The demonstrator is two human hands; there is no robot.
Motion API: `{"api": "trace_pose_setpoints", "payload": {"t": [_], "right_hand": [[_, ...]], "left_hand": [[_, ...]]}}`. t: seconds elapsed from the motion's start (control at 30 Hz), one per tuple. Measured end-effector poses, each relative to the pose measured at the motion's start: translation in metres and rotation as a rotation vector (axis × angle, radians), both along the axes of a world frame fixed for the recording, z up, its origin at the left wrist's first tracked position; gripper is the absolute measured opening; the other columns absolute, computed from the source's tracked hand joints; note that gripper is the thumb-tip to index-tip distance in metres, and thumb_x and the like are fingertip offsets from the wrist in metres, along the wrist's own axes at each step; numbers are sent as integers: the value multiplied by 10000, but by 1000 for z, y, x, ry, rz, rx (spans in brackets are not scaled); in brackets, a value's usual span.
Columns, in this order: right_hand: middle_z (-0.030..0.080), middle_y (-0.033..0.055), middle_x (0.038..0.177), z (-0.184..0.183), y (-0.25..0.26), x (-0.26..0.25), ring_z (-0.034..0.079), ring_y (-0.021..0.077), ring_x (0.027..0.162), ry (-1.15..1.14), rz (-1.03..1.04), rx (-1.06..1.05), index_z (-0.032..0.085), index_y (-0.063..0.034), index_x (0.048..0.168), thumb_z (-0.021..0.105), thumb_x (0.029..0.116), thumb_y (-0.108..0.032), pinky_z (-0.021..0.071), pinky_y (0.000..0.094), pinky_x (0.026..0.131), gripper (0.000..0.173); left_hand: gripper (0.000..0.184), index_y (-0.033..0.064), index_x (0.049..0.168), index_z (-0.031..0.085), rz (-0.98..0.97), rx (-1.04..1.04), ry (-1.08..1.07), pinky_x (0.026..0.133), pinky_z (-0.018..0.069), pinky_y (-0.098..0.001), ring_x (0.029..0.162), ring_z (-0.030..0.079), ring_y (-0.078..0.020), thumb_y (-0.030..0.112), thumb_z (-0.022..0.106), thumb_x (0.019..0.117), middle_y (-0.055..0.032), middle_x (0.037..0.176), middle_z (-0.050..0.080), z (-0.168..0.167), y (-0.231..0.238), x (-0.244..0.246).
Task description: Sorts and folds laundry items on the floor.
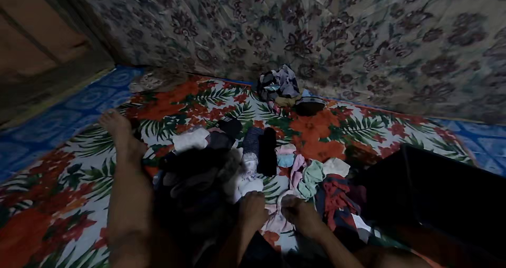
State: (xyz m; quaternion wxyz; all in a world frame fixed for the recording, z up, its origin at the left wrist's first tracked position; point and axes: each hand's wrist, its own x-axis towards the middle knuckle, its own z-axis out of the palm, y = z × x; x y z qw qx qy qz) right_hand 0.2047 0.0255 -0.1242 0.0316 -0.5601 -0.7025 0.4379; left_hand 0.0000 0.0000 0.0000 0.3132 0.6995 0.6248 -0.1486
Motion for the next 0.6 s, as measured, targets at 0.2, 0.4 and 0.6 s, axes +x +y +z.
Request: {"api": "trace_pose_setpoints", "payload": {"t": [0.2,0.4,0.6], "right_hand": [[650,173,1309,12,2,0,631,299,1204,-6,-26,-96,651,-46,1314,507,1052,-207,476,512,1063,340],[677,150,1207,17,5,28,663,228,1074,176,-363,-148,629,-39,1319,477,1065,-153,533,433,953,317],[667,185,1263,48,9,71,638,338,1183,-191,-274,0,621,-64,1342,530,1029,-158,485,538,1037,339]], "left_hand": [[381,6,1300,602,496,-35,-687,926,563,-459,1075,668,-282,216,641,985,-190,1227,648,-90,26,26],[453,4,1372,566,334,-46,-431,1081,467,-516,1304,569,-333,294,543,1025,-204,1396,582,-81,29,101],[589,46,1473,492,96,169,-159,1049,496,-528,1365,513,-377,280,658,959,-207,1503,489,-114,18,128]]}}
